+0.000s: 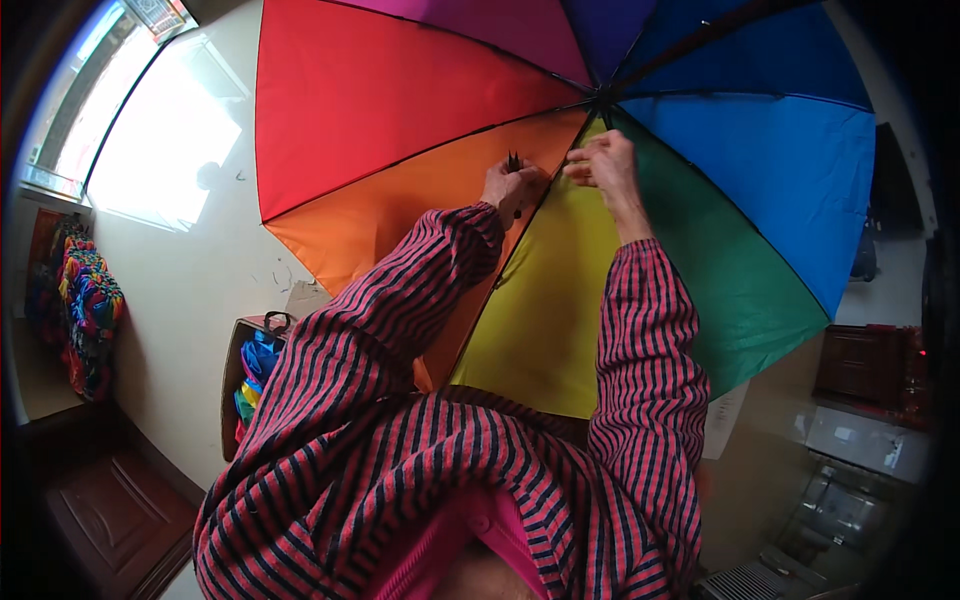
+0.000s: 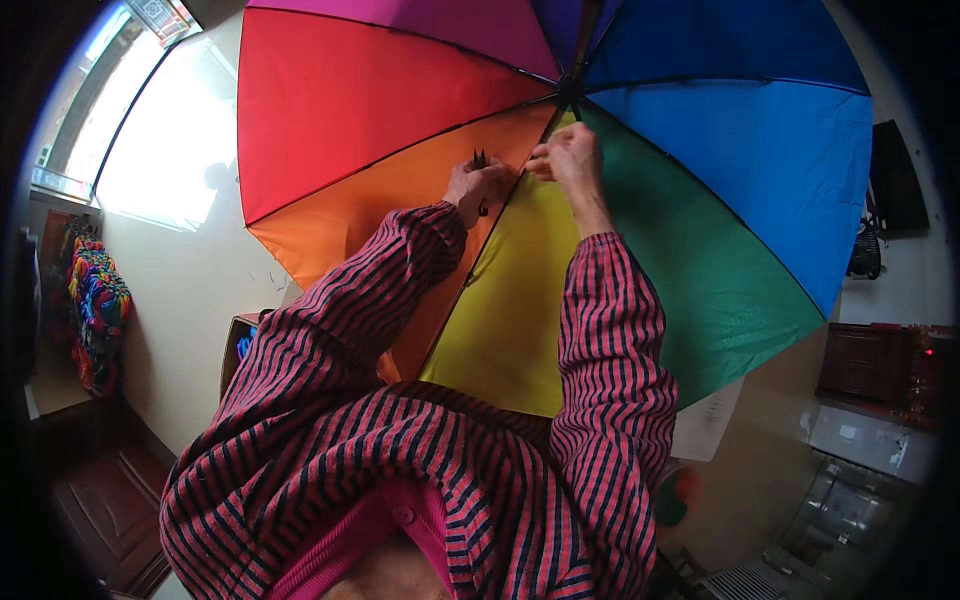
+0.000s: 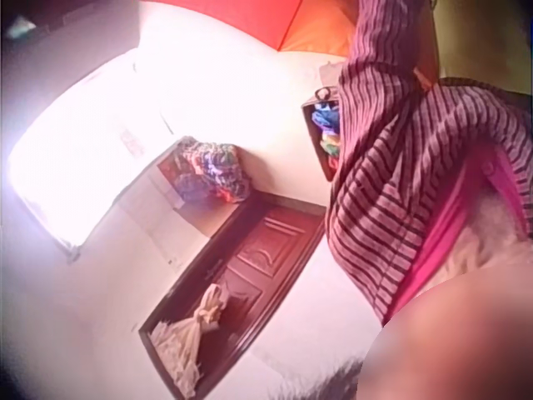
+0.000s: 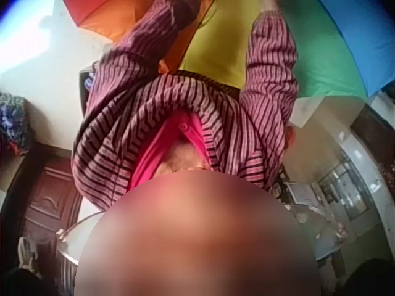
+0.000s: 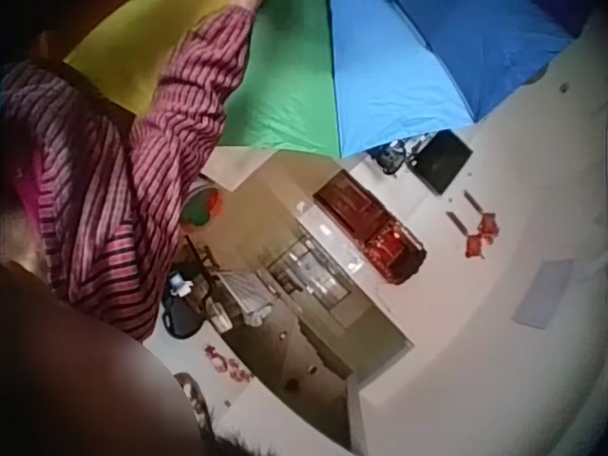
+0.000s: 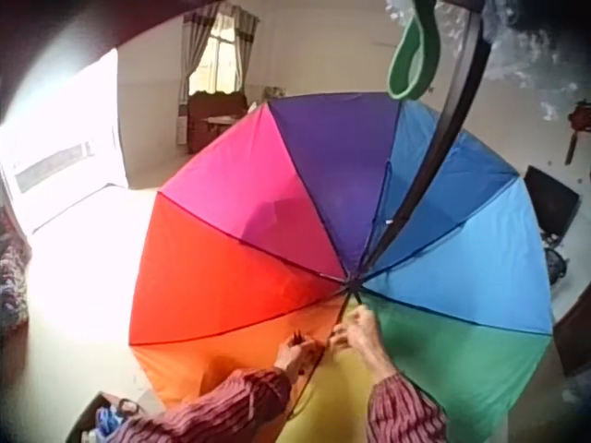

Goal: Repairing the ribs and fabric of a large multicolored umbrella using a needle and thread.

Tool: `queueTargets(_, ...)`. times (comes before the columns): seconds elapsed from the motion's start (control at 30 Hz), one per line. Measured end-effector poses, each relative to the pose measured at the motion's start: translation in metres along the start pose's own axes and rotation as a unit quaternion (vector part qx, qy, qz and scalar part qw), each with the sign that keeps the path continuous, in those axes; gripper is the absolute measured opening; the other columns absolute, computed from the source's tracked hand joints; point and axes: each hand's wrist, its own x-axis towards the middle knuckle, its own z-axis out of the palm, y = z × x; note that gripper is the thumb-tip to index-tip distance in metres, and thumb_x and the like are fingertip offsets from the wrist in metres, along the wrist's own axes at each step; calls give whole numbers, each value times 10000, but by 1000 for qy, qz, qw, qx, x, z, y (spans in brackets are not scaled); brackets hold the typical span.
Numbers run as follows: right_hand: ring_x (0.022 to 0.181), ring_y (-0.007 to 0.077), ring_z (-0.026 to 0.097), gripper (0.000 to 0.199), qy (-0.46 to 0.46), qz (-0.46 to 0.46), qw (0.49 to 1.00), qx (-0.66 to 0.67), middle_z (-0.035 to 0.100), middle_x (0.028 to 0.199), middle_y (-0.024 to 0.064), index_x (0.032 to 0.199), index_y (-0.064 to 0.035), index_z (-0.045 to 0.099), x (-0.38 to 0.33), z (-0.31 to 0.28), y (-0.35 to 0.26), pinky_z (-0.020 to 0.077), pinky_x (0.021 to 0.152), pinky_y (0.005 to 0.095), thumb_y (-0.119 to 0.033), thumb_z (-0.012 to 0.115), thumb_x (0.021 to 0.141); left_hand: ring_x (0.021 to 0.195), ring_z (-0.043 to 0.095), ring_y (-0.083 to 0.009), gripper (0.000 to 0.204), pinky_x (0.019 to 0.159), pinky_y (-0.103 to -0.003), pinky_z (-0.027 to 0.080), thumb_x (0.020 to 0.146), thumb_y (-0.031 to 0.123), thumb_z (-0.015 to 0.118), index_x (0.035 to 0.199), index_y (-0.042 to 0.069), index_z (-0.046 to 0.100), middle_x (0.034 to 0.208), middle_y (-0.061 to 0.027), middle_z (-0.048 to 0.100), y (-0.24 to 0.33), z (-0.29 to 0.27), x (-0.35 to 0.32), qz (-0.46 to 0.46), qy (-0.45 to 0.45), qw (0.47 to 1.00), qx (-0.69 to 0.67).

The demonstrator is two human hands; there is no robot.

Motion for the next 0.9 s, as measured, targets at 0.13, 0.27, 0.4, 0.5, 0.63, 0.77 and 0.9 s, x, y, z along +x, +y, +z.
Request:
queueTargets(0.13,637,199,665,139,65,-14,991,117,644,858,143,1013,-4,463,-1,-2,-1,540,510,279,-102,481,915,453,440,-79,28,396,-237,300,840,94,592,828,70,602,646,-22,583,-13,0,1,126,11,988,90)
queueTargets(0.27,621,187,652,157,103,-59,992,32,640,865,142,1026,-6,445,2,-7,0,549,513,290,-140,463,945,509,493,-77,37,418,-225,325,831,80,587,821,57,614,687,-28,611,-18,0,1,127,-3,989,82)
queueTargets(0.4,589,168,628,167,72,-52,992,85,621,821,110,1014,-15,455,0,-2,-4,547,510,282,-171,466,956,560,529,-104,59,481,-228,396,823,69,590,844,29,629,711,-48,615,-23,2,3,123,17,992,28)
queueTargets(0.5,564,155,609,171,55,-46,990,125,602,780,82,999,-17,467,0,5,-8,537,502,268,-183,474,956,676,573,-147,193,645,-278,479,787,75,596,950,-7,661,738,-61,618,-28,4,3,114,20,991,-72)
queueTargets(0.63,539,136,586,171,57,-62,993,77,579,735,53,971,-13,484,2,7,-10,517,488,255,-183,481,955,795,581,-188,284,719,-315,473,791,111,614,1065,72,674,848,-72,595,-35,3,-3,263,52,934,235)
queueTargets(0.77,542,123,580,166,-12,-58,998,15,574,718,44,956,-9,493,2,15,-18,511,498,263,-175,478,957,877,567,-230,322,773,-337,461,791,154,643,1111,175,672,940,-75,548,-43,5,-9,300,93,885,344)
queueTargets(0.9,562,121,583,160,-29,-134,990,29,567,698,33,955,-9,499,-5,31,-40,516,535,275,-168,482,956,856,571,-242,300,759,-333,466,789,172,665,1087,198,683,958,-65,531,-43,-2,-10,366,126,835,391)
